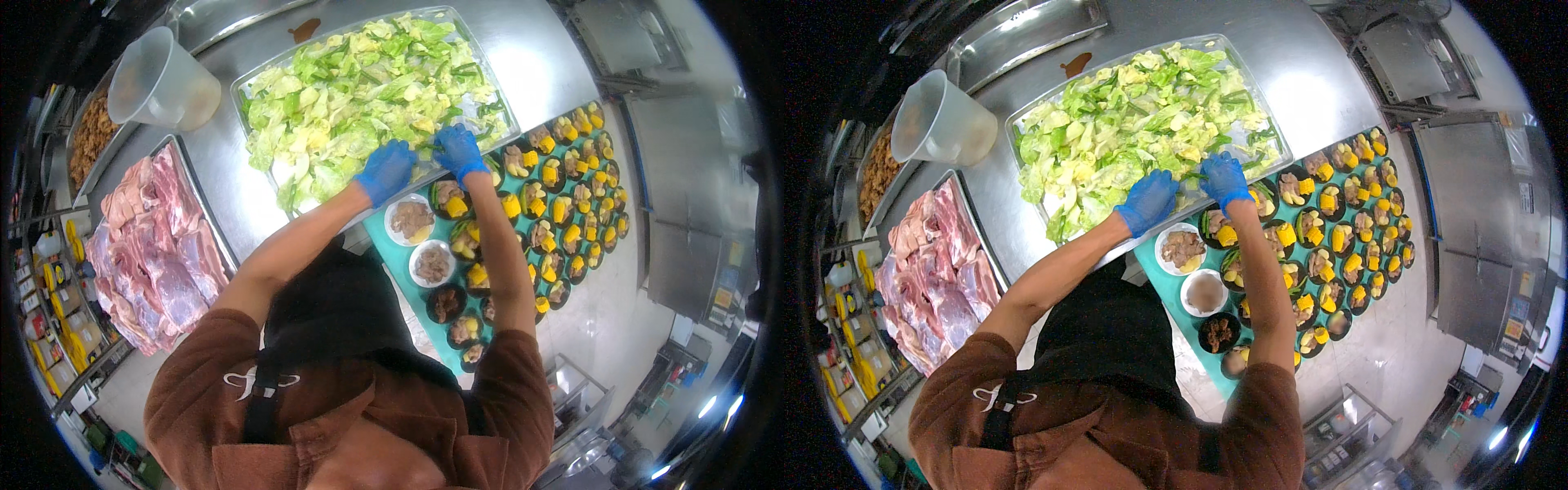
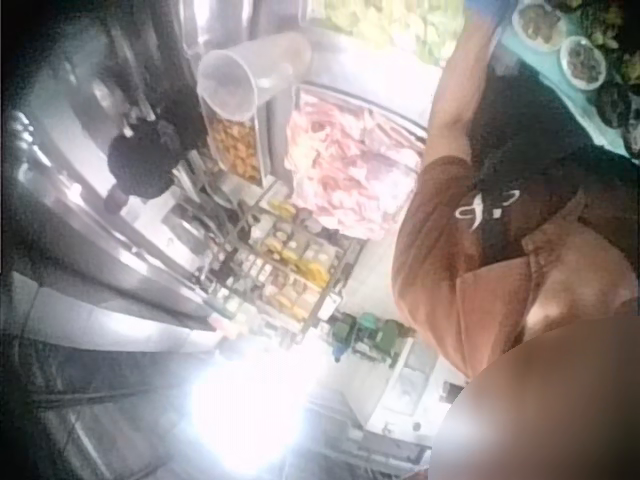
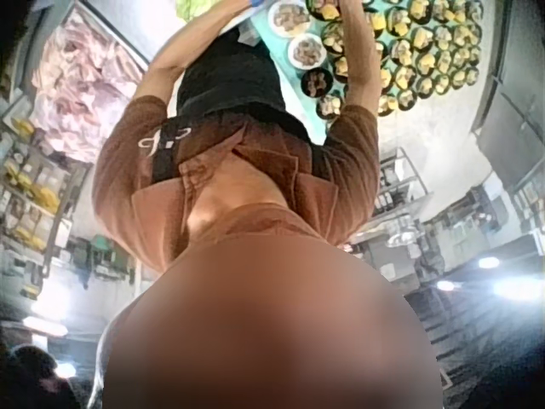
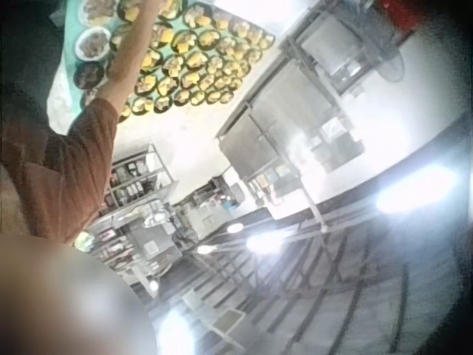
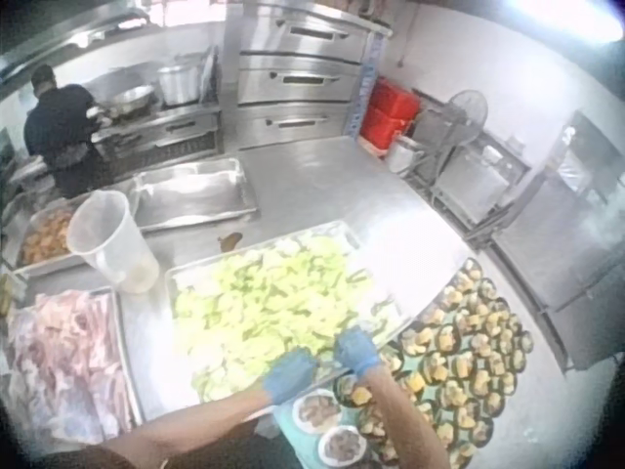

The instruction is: The person places lettuce leaves into small black bowls that already contain meat and corn. The person works at a stainless steel prep table in a commercial kitchen, handling lettuce by hand and arranging it into each bowl on a green tray.

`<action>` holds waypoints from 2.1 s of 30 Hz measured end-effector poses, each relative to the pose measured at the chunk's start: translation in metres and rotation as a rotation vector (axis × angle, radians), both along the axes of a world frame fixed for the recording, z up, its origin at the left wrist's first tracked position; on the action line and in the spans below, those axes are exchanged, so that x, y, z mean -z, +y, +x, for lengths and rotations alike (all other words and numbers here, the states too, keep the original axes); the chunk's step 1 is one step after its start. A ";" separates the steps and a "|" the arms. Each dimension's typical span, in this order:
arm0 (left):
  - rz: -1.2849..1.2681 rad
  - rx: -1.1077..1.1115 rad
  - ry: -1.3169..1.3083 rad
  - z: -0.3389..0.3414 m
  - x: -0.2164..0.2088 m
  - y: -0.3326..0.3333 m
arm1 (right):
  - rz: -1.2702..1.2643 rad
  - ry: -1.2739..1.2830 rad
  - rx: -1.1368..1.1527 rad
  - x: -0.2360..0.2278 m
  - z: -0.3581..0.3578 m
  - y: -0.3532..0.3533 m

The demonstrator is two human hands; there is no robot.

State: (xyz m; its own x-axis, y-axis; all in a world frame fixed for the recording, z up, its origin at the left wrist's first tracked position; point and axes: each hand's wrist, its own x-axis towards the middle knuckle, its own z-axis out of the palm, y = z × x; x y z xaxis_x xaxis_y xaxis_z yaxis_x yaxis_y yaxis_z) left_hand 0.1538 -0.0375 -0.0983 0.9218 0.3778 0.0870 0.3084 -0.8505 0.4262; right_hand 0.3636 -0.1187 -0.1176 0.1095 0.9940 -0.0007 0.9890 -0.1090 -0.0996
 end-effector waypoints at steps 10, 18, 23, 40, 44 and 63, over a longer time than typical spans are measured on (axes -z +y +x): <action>0.248 -0.042 0.104 0.052 0.013 0.010 | 0.167 -0.045 0.058 0.003 -0.011 -0.009; 0.165 0.142 0.151 0.061 0.015 0.023 | 0.535 1.042 0.730 0.021 -0.015 -0.031; -0.367 -0.111 0.212 0.060 0.001 0.047 | 0.633 1.792 0.930 0.008 -0.036 -0.028; -1.119 -0.326 -0.069 0.066 -0.026 0.063 | 0.456 2.066 0.929 -0.001 -0.033 0.012; -1.092 -0.214 -0.112 0.063 -0.013 0.067 | 0.493 2.092 0.918 -0.001 -0.038 0.018; -1.084 -0.279 -0.196 0.012 -0.043 0.064 | 0.135 0.654 1.078 0.051 0.023 0.042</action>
State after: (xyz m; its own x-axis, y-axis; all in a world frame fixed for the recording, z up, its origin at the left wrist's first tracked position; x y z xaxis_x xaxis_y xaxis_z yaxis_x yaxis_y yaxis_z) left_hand 0.1661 0.0263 -0.0553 0.8001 0.5319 -0.2773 0.2759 0.0842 0.9575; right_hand 0.3866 -0.0769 -0.1686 0.8778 0.3979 -0.2666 0.1675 -0.7764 -0.6075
